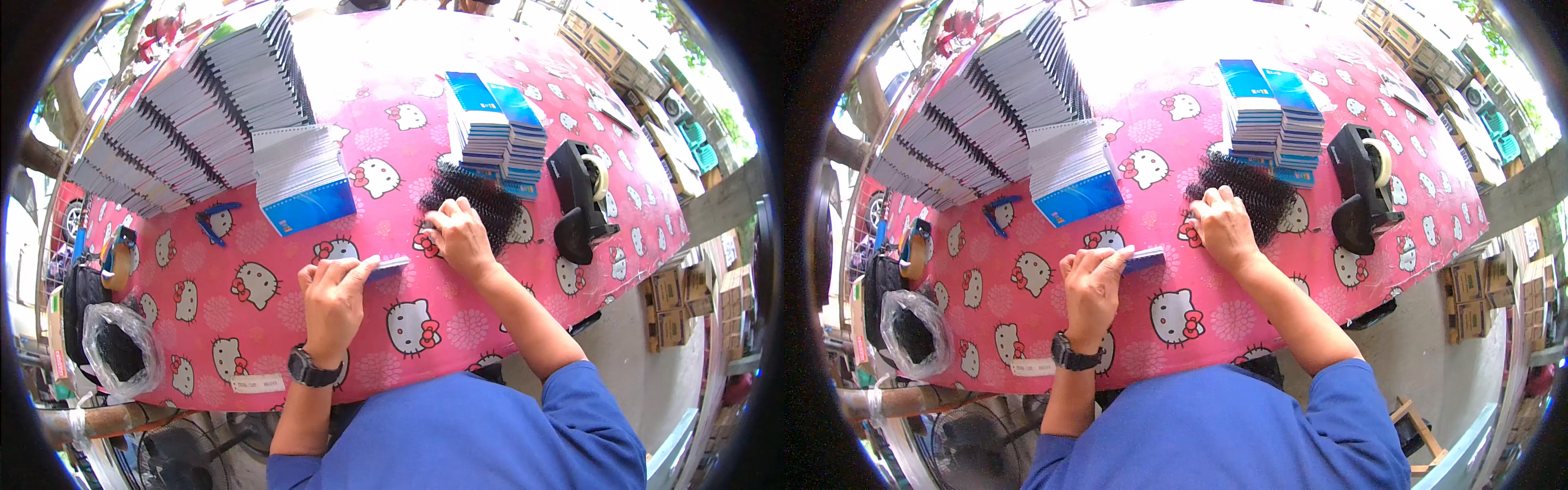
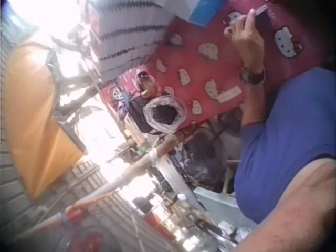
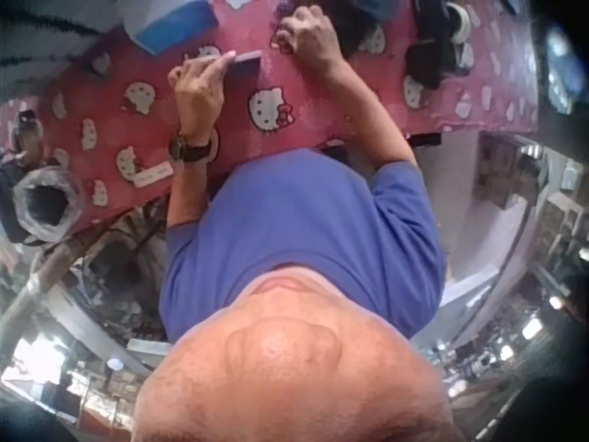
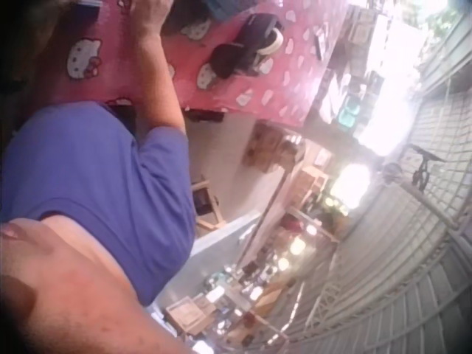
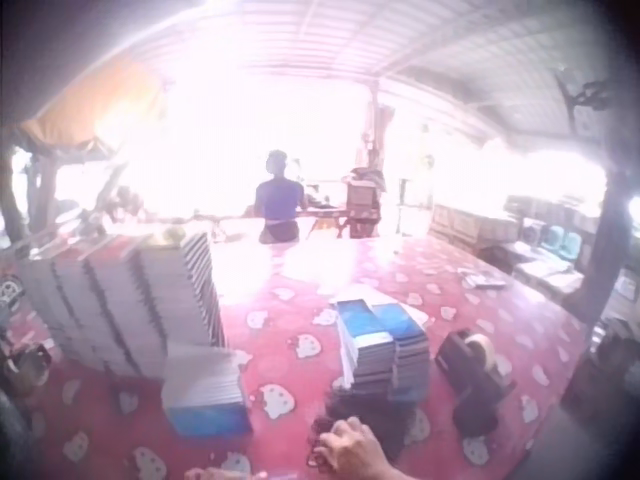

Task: The person binds blue notebooks by hand, sliding black plastic spiral combs into pre-punched holes in the notebook covers and pages one at a time.

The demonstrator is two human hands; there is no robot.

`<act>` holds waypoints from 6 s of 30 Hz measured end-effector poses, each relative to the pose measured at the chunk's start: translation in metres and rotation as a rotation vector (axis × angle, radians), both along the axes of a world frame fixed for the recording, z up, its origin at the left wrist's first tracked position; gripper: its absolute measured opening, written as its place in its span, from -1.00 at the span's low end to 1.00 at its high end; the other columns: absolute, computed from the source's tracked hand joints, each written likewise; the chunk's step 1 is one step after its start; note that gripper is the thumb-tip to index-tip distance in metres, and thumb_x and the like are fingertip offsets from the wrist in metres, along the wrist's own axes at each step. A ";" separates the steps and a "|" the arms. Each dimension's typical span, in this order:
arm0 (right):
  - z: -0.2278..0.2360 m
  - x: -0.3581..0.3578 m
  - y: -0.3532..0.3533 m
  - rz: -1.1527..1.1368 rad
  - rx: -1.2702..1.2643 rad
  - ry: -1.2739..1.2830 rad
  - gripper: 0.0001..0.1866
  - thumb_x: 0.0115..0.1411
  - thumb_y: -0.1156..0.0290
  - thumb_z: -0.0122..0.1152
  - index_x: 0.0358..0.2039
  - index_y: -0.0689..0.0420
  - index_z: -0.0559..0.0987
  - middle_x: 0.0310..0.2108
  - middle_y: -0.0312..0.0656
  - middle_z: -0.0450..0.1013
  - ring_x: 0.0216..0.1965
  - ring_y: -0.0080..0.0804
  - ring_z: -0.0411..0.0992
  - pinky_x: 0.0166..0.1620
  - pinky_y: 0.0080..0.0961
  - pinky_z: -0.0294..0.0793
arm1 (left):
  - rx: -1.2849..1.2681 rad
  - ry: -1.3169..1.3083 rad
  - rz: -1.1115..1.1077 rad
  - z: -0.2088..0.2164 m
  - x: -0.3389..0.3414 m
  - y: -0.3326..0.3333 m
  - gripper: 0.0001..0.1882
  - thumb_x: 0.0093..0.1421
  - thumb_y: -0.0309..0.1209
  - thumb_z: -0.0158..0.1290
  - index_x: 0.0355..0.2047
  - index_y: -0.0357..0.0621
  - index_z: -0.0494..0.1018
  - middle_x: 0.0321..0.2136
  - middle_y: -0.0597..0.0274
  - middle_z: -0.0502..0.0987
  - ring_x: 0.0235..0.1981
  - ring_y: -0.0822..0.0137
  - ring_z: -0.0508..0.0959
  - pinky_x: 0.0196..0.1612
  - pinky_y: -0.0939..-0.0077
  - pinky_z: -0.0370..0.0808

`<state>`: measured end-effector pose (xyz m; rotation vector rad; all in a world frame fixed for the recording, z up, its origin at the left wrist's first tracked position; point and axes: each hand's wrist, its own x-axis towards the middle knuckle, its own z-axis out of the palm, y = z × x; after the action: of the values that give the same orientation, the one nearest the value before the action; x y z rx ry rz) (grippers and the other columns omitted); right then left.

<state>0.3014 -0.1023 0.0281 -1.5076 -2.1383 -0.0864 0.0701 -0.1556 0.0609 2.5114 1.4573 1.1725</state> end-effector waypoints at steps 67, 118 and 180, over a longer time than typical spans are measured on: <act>0.089 -0.037 -0.043 0.491 -0.298 -0.122 -0.46 0.02 0.13 0.26 -0.08 0.22 0.44 -0.15 -0.08 0.47 -0.03 -0.19 0.38 0.09 -0.12 0.22 | -0.085 -0.064 0.092 -0.015 0.007 -0.001 -0.73 -0.17 -0.17 0.31 -0.51 0.08 0.48 -0.51 0.40 0.45 -0.32 0.36 0.45 -0.01 0.18 0.12; 0.075 -0.062 -0.031 0.358 -0.426 -0.161 0.05 -0.04 -0.24 0.21 0.26 0.24 0.09 0.24 0.13 0.11 0.32 -0.05 -0.01 0.27 0.08 -0.04 | -0.631 -0.992 -0.127 -0.047 -0.026 0.011 -0.74 -0.03 -0.61 0.26 -0.38 -0.15 0.39 -0.44 0.35 0.48 -0.38 0.58 0.45 -0.30 0.64 0.42; 0.065 -0.051 -0.031 0.833 -0.425 0.562 -0.62 -0.24 0.73 0.19 -0.33 0.12 0.62 -0.30 -0.18 0.56 -0.08 -0.26 0.47 -0.04 -0.38 0.48 | -0.756 -0.967 -0.397 -0.053 -0.040 -0.013 -0.61 -0.07 -0.58 0.29 -0.34 -0.08 0.28 -0.39 0.41 0.33 -0.32 0.55 0.33 -0.21 0.60 0.32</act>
<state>0.2500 -0.1330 0.0927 -0.5842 -2.1738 1.0020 0.0304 -0.1690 0.0078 1.3089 0.8302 1.1660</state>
